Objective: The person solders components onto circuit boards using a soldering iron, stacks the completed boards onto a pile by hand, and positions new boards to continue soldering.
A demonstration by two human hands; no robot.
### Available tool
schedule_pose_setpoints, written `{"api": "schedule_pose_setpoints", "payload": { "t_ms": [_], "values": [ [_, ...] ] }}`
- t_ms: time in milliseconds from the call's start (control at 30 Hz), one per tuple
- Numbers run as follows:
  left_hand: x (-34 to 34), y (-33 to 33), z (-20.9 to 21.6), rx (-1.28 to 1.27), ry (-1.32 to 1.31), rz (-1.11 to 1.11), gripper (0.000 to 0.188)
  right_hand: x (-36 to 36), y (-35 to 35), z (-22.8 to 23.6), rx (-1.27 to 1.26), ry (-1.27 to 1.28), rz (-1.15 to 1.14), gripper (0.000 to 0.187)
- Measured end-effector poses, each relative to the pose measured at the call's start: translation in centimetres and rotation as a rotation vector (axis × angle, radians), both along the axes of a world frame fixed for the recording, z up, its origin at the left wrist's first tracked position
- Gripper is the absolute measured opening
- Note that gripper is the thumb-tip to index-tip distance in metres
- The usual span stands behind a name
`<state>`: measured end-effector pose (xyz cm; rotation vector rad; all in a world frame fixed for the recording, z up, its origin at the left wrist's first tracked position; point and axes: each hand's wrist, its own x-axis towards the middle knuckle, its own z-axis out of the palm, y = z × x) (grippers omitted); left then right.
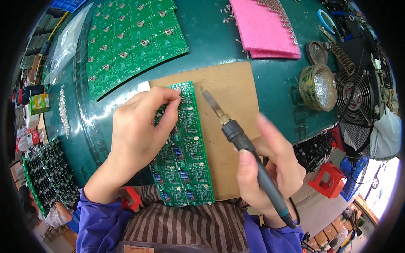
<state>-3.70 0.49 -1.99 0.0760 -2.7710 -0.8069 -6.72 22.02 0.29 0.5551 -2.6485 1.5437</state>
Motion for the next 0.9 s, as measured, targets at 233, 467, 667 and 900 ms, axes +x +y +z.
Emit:
{"api": "schedule_pose_setpoints", "payload": {
  "t_ms": [233,467,667,900],
  "values": [
    [-0.3,-0.1,-1.3,0.015,0.114,-0.007,0.014,-0.9,0.4,-1.9,-0.06,0.013,0.141,0.023],
    [-0.5,-0.2,-1.4,-0.034,0.166,-0.058,0.015,-1.0,-0.6,-2.1,-0.105,0.018,0.154,0.022],
    [-0.4,-0.2,-1.4,-0.049,0.155,-0.043,0.015,-0.8,-0.9,-1.6,-0.092,-0.021,0.114,0.021],
    [-0.5,-0.5,-1.1,0.021,0.111,-0.029,0.013,-0.7,-1.3,-1.8,-0.095,-0.023,0.093,0.019]
  ]
}}
